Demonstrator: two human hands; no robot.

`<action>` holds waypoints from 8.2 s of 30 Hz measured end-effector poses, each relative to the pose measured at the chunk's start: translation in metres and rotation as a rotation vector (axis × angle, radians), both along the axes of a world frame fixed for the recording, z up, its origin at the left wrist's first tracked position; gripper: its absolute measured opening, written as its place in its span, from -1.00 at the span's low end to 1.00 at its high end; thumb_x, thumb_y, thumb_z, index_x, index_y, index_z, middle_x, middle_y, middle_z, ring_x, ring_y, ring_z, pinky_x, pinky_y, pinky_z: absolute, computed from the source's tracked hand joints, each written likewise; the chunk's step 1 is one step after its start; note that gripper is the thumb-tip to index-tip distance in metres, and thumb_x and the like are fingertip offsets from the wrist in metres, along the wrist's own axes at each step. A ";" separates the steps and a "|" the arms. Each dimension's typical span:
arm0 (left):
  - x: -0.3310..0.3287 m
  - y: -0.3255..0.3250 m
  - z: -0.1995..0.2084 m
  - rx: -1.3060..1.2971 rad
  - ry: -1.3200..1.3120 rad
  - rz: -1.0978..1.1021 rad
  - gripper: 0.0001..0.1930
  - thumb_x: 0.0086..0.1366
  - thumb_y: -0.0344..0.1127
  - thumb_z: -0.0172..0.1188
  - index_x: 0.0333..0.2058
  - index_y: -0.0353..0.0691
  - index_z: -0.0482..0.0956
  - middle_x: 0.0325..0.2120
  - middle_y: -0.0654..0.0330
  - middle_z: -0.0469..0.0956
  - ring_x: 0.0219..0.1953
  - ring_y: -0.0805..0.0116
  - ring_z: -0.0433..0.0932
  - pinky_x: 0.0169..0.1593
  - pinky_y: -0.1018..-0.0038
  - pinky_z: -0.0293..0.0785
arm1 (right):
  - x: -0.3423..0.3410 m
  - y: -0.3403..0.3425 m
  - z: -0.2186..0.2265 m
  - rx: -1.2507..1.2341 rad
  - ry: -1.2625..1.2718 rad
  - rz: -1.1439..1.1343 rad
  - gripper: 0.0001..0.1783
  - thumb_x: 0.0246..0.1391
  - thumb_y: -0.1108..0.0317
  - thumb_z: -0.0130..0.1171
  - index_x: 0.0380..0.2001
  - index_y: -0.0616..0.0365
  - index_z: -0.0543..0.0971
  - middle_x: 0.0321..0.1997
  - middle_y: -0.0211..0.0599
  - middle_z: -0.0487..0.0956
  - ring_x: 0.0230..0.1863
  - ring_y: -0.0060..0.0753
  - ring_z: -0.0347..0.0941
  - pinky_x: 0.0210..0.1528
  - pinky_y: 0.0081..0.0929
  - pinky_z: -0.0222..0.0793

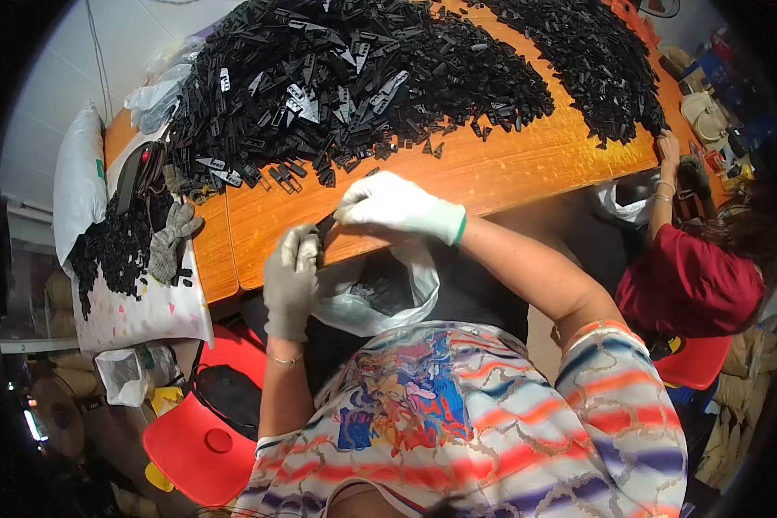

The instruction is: The recorder is assembling small black plastic components by snapping pieces together at a workbench.

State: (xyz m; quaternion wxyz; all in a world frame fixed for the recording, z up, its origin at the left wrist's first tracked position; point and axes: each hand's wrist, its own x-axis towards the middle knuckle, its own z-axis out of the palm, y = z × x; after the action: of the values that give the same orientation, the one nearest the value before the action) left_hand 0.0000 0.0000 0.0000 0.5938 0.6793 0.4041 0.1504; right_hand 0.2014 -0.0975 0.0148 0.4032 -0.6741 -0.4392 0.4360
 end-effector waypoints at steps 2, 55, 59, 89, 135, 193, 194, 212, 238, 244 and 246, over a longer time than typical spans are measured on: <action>0.000 0.007 0.000 0.800 0.186 -0.216 -0.76 0.24 -0.29 0.10 -0.12 -0.11 0.56 -0.18 0.00 0.58 -0.08 -0.04 0.51 0.02 0.19 0.42 | 0.007 0.007 -0.015 0.147 -0.309 -0.055 -0.74 0.05 0.19 0.21 -0.37 0.18 0.65 -0.44 -0.29 0.64 -0.43 -0.52 0.52 -0.30 -0.48 0.41; 0.033 0.026 -0.027 0.725 -0.169 -0.141 -0.60 0.37 -0.30 0.02 0.14 -0.27 0.33 -0.22 0.07 0.57 -0.27 0.24 0.60 -0.24 0.39 0.52 | -0.048 0.040 0.003 0.248 -0.422 -0.302 -0.81 0.11 0.31 0.11 -0.26 0.17 0.54 -0.39 -0.09 0.62 -0.29 -0.09 0.58 -0.22 -0.32 0.45; 0.027 0.015 -0.010 -0.343 -0.502 -0.089 -0.62 0.45 -0.30 -0.09 0.18 -0.27 0.31 -0.39 0.35 0.38 -0.40 0.63 0.36 -0.29 0.70 0.37 | -0.046 0.038 0.000 0.307 -0.314 -0.341 -0.80 0.13 0.31 0.12 -0.25 0.17 0.59 -0.38 -0.18 0.62 -0.33 -0.33 0.59 -0.24 -0.45 0.45; 0.017 0.014 -0.002 -0.444 -0.651 -0.071 -0.86 0.46 -0.23 -0.09 -0.20 -0.15 0.33 -0.49 0.35 0.30 -0.61 0.67 0.21 -0.55 0.74 0.23 | -0.057 0.039 0.005 0.341 0.053 -0.420 -0.69 0.18 0.32 0.15 -0.07 0.28 0.54 -0.18 -0.25 0.61 -0.19 -0.54 0.53 -0.11 -0.56 0.44; 0.009 0.004 -0.008 -0.579 -0.519 -0.034 -0.87 0.39 -0.34 0.06 -0.23 -0.28 0.42 -0.52 0.27 0.44 -0.62 0.67 0.27 -0.57 0.77 0.15 | -0.045 0.022 -0.004 0.248 0.353 -0.224 -0.80 0.10 0.27 0.25 -0.42 0.20 0.58 -0.57 -0.47 0.50 -0.59 -0.74 0.31 -0.56 -0.68 0.20; 0.019 0.030 0.004 -0.287 -0.490 -0.048 -0.68 0.35 -0.28 0.12 -0.03 -0.34 0.34 -0.41 0.30 0.41 -0.48 0.57 0.39 -0.37 0.64 0.39 | -0.041 0.030 0.030 0.210 0.136 -0.352 -0.71 0.12 0.30 0.19 -0.15 0.27 0.60 -0.37 -0.41 0.63 -0.41 -0.71 0.47 -0.33 -0.66 0.42; 0.018 0.029 0.004 -0.286 -0.492 -0.046 -0.68 0.35 -0.28 0.12 -0.03 -0.34 0.34 -0.41 0.30 0.41 -0.48 0.57 0.39 -0.37 0.64 0.39 | -0.043 0.033 0.025 0.210 0.134 -0.349 -0.71 0.12 0.30 0.19 -0.15 0.27 0.60 -0.37 -0.41 0.63 -0.41 -0.71 0.47 -0.33 -0.66 0.42; 0.007 0.025 0.004 -0.601 -0.671 -0.062 -0.69 0.45 -0.24 -0.09 0.06 -0.27 0.36 -0.25 0.25 0.47 -0.27 0.61 0.40 -0.20 0.71 0.42 | -0.055 0.044 0.015 0.248 0.267 -0.340 -0.67 0.18 0.32 0.14 -0.07 0.34 0.54 -0.32 -0.34 0.63 -0.35 -0.65 0.50 -0.24 -0.64 0.44; 0.012 0.017 -0.006 -0.007 -0.426 -0.015 -0.74 0.43 -0.36 -0.13 0.00 -0.34 0.36 -0.48 0.35 0.35 -0.53 0.70 0.24 -0.50 0.73 0.26 | -0.067 0.039 0.006 0.324 -0.076 -0.320 -0.67 0.16 0.33 0.11 -0.05 0.28 0.53 -0.37 -0.30 0.62 -0.43 -0.61 0.53 -0.36 -0.61 0.45; 0.014 0.013 -0.001 -0.006 -0.421 -0.006 -0.75 0.42 -0.37 -0.12 -0.01 -0.33 0.37 -0.48 0.36 0.35 -0.51 0.69 0.26 -0.48 0.73 0.27 | -0.065 0.037 0.007 0.226 0.004 -0.310 -0.67 0.15 0.33 0.10 -0.06 0.27 0.53 -0.39 -0.29 0.64 -0.45 -0.59 0.55 -0.36 -0.59 0.47; 0.015 0.009 0.005 -0.071 -0.397 0.037 -0.75 0.45 -0.35 -0.10 -0.02 -0.35 0.40 -0.52 0.37 0.34 -0.52 0.66 0.24 -0.45 0.70 0.23 | -0.065 0.038 0.005 0.268 -0.061 -0.321 -0.67 0.14 0.33 0.10 -0.07 0.26 0.53 -0.39 -0.27 0.64 -0.45 -0.57 0.55 -0.35 -0.57 0.48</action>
State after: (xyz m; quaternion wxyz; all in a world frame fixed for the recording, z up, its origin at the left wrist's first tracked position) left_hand 0.0154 0.0094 0.0054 0.6825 0.6076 0.2965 0.2778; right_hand 0.1366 -0.0599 0.0197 0.5400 -0.6886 -0.3924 0.2832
